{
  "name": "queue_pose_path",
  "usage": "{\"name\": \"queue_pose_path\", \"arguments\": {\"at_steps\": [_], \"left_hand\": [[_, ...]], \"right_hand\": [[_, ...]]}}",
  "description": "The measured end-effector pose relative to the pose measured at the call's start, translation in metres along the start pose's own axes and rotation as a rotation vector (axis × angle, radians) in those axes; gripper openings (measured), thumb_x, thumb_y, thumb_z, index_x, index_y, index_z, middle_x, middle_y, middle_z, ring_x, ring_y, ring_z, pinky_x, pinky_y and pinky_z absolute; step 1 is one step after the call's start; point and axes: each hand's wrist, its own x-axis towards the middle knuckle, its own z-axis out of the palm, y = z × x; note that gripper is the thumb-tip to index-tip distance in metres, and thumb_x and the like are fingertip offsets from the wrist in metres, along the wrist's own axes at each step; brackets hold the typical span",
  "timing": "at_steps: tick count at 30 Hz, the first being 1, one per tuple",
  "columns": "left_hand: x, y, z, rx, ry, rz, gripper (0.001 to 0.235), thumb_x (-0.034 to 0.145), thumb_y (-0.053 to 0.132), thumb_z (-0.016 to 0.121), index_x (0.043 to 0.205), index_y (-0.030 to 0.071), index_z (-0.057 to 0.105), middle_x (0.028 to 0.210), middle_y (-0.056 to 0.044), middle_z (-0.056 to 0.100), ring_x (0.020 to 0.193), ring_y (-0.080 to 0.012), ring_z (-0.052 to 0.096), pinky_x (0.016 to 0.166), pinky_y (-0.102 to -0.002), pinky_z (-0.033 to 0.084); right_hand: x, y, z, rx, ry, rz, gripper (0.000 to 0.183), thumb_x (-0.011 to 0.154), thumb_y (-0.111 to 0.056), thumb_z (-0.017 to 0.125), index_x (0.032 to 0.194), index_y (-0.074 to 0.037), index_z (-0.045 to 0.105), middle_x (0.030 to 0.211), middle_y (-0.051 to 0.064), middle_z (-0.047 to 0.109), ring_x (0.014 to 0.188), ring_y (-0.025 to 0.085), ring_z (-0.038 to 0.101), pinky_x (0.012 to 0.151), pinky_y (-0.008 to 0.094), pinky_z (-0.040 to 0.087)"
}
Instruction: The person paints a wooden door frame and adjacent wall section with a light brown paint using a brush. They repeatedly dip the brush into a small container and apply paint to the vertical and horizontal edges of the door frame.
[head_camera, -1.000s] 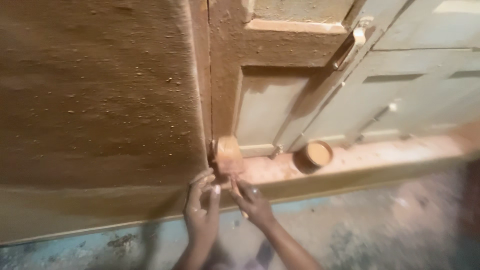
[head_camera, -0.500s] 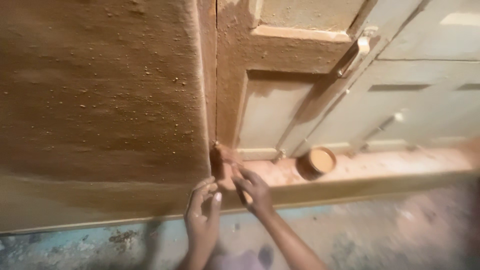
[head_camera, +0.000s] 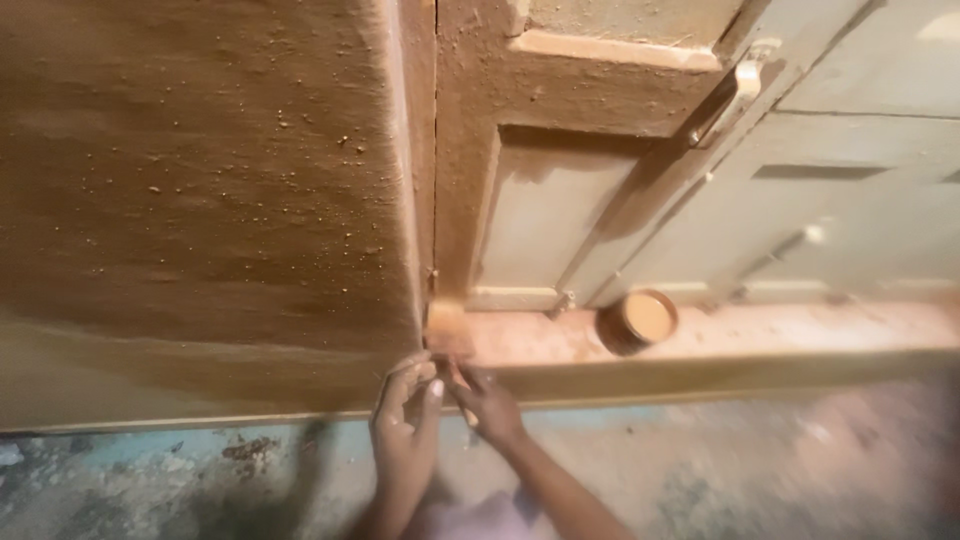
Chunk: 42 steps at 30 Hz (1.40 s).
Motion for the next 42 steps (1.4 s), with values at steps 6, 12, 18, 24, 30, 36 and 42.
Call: {"name": "queue_pose_path", "arguments": {"at_steps": [6, 12, 18, 24, 30, 36, 42], "left_hand": [[-0.001, -0.007, 0.003, 0.023, -0.008, -0.006, 0.033, 0.092, 0.006, 0.066, 0.125, 0.002, 0.066, 0.119, -0.011, 0.071, 0.107, -0.0195, 0.071, 0.094, -0.031, 0.057], [-0.005, -0.012, -0.001, 0.097, -0.048, 0.027, 0.03, 0.091, 0.004, 0.066, 0.121, 0.002, 0.069, 0.115, -0.01, 0.073, 0.105, -0.0194, 0.071, 0.094, -0.032, 0.056], [-0.003, -0.018, -0.006, 0.099, -0.051, -0.014, 0.028, 0.092, 0.005, 0.066, 0.119, 0.003, 0.069, 0.113, -0.008, 0.073, 0.102, -0.0173, 0.072, 0.092, -0.03, 0.056], [0.001, -0.017, 0.0, 0.069, -0.152, -0.059, 0.032, 0.092, 0.008, 0.066, 0.124, 0.004, 0.067, 0.114, -0.008, 0.072, 0.104, -0.0172, 0.07, 0.091, -0.031, 0.055], [0.007, -0.022, 0.01, 0.042, -0.234, -0.186, 0.033, 0.091, 0.01, 0.065, 0.124, 0.006, 0.067, 0.117, -0.007, 0.073, 0.104, -0.0175, 0.071, 0.092, -0.032, 0.057], [0.003, -0.03, 0.028, 0.05, -0.231, -0.09, 0.031, 0.093, 0.012, 0.065, 0.123, 0.006, 0.067, 0.116, -0.007, 0.073, 0.105, -0.0172, 0.071, 0.093, -0.031, 0.056], [-0.004, -0.028, 0.056, 0.042, -0.126, -0.228, 0.031, 0.091, 0.013, 0.067, 0.122, 0.006, 0.067, 0.111, -0.006, 0.073, 0.101, -0.0172, 0.07, 0.085, -0.031, 0.056]], "right_hand": [[0.004, 0.004, 0.0, 0.185, 0.296, 0.12, 0.033, 0.082, -0.002, 0.073, 0.114, -0.009, 0.076, 0.126, 0.018, 0.069, 0.114, 0.037, 0.066, 0.097, 0.042, 0.053], [0.007, 0.009, -0.039, 0.135, 0.673, 0.223, 0.019, 0.09, -0.003, 0.072, 0.109, -0.004, 0.073, 0.119, 0.015, 0.072, 0.112, 0.034, 0.069, 0.099, 0.04, 0.053], [-0.014, -0.024, -0.052, -0.013, 0.76, 0.492, 0.02, 0.087, -0.005, 0.071, 0.107, -0.003, 0.075, 0.117, 0.017, 0.07, 0.102, 0.033, 0.069, 0.087, 0.04, 0.055], [0.023, -0.042, -0.034, 0.17, 0.607, 0.287, 0.024, 0.085, 0.0, 0.069, 0.107, -0.005, 0.076, 0.122, 0.017, 0.069, 0.108, 0.033, 0.07, 0.092, 0.039, 0.056], [0.006, -0.02, -0.053, 0.159, 0.643, 0.245, 0.021, 0.085, -0.003, 0.072, 0.105, -0.004, 0.075, 0.118, 0.017, 0.072, 0.109, 0.033, 0.07, 0.094, 0.04, 0.055], [-0.034, 0.026, -0.088, -0.065, 0.846, 0.473, 0.02, 0.091, -0.004, 0.07, 0.11, -0.004, 0.075, 0.117, 0.016, 0.073, 0.108, 0.034, 0.069, 0.095, 0.041, 0.053], [-0.033, 0.024, -0.072, 0.08, 0.661, 0.429, 0.025, 0.085, -0.001, 0.067, 0.109, -0.005, 0.076, 0.119, 0.017, 0.071, 0.108, 0.035, 0.069, 0.094, 0.041, 0.054]]}}
